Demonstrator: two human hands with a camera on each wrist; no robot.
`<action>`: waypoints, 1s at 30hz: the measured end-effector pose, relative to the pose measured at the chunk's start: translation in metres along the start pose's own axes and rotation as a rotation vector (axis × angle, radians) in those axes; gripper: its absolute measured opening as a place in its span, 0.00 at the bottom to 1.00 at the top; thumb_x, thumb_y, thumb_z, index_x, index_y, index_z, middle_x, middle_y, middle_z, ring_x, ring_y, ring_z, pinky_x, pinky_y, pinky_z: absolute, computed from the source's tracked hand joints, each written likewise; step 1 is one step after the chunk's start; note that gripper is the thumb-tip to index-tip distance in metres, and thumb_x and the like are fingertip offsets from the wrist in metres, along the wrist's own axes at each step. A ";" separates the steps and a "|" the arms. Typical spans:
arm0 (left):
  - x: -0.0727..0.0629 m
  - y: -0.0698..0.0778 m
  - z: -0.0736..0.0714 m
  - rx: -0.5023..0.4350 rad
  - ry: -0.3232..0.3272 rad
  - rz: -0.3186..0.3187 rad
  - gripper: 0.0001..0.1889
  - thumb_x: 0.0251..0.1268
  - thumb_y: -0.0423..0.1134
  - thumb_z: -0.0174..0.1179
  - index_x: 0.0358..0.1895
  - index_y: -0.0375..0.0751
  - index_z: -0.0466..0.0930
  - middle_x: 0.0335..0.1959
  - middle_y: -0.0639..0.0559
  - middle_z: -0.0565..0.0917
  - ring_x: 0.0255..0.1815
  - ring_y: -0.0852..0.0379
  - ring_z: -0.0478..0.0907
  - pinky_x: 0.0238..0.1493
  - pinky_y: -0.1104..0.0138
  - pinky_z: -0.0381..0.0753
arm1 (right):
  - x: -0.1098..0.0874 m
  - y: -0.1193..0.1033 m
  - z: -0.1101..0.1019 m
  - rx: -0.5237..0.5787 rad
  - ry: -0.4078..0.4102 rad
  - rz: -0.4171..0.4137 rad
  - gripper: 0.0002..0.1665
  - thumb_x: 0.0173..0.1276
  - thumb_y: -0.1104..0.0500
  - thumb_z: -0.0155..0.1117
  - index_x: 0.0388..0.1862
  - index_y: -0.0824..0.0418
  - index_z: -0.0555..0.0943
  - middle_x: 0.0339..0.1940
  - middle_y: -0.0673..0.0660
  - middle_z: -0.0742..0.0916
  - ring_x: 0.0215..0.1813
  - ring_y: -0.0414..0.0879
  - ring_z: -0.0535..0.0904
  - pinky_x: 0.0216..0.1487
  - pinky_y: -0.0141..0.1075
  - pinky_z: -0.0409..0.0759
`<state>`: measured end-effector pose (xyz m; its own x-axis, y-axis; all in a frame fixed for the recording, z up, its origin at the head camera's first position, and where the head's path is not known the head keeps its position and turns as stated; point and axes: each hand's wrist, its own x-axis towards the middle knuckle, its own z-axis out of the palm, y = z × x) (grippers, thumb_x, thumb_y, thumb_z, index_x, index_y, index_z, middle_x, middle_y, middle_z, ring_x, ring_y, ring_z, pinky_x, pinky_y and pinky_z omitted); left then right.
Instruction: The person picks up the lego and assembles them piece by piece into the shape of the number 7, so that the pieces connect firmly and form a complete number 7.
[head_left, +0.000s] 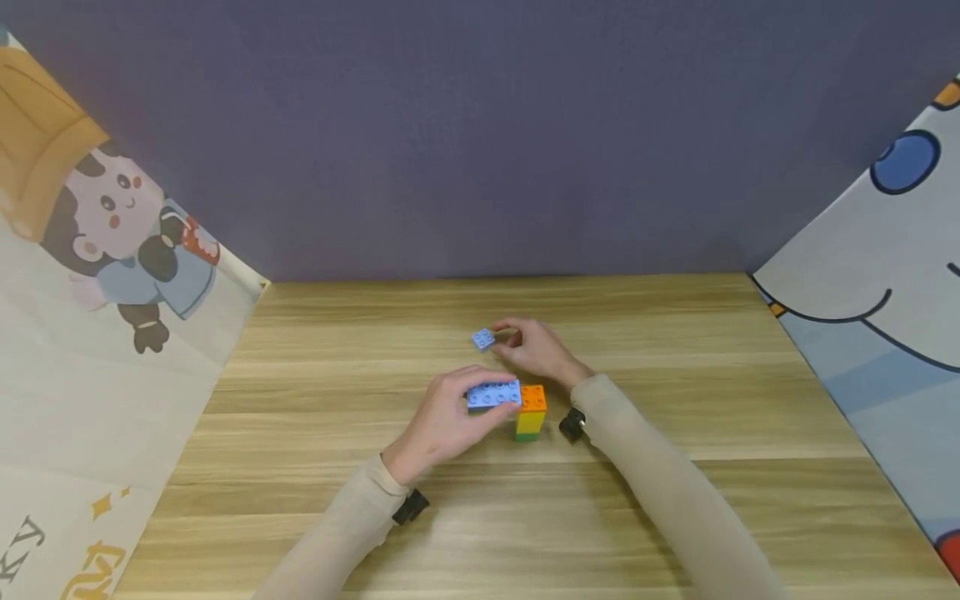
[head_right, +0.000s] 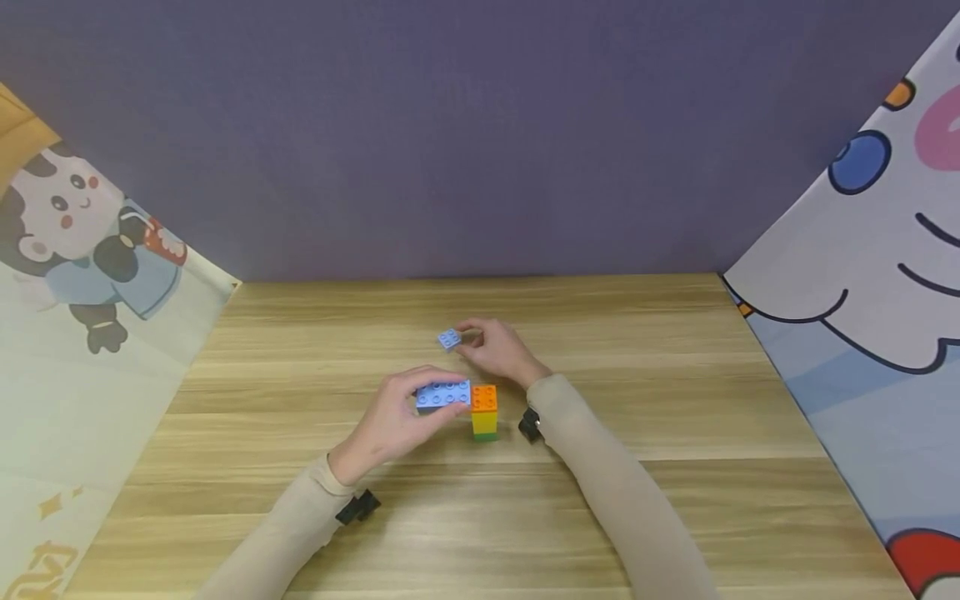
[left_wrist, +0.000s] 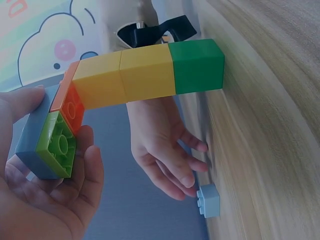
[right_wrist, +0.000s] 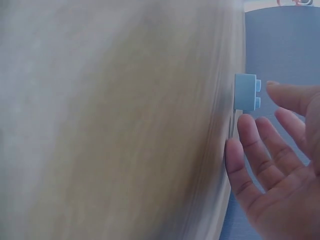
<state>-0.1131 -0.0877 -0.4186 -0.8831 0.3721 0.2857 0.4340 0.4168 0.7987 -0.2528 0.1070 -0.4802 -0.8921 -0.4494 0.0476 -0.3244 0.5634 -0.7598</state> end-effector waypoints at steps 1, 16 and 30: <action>0.000 0.000 0.000 0.000 0.000 0.000 0.19 0.66 0.47 0.76 0.58 0.49 0.90 0.55 0.57 0.91 0.52 0.60 0.87 0.50 0.68 0.86 | 0.000 0.000 0.000 0.002 -0.002 0.005 0.25 0.74 0.55 0.72 0.67 0.58 0.83 0.60 0.59 0.90 0.48 0.50 0.88 0.49 0.42 0.88; 0.000 -0.003 0.001 -0.014 -0.012 -0.007 0.18 0.67 0.47 0.75 0.58 0.48 0.90 0.55 0.58 0.91 0.52 0.61 0.87 0.51 0.68 0.86 | 0.010 -0.003 0.006 0.011 -0.032 -0.005 0.28 0.73 0.58 0.72 0.71 0.58 0.81 0.63 0.59 0.89 0.49 0.50 0.89 0.52 0.44 0.88; 0.000 -0.003 0.002 -0.036 -0.006 -0.005 0.18 0.67 0.46 0.76 0.58 0.49 0.90 0.55 0.57 0.91 0.51 0.61 0.87 0.50 0.68 0.87 | 0.014 -0.005 0.007 0.009 -0.043 -0.003 0.29 0.74 0.57 0.72 0.72 0.56 0.81 0.55 0.59 0.91 0.44 0.47 0.87 0.43 0.37 0.85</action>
<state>-0.1140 -0.0877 -0.4220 -0.8842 0.3752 0.2782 0.4226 0.3890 0.8186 -0.2614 0.0926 -0.4802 -0.8766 -0.4808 0.0222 -0.3241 0.5556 -0.7657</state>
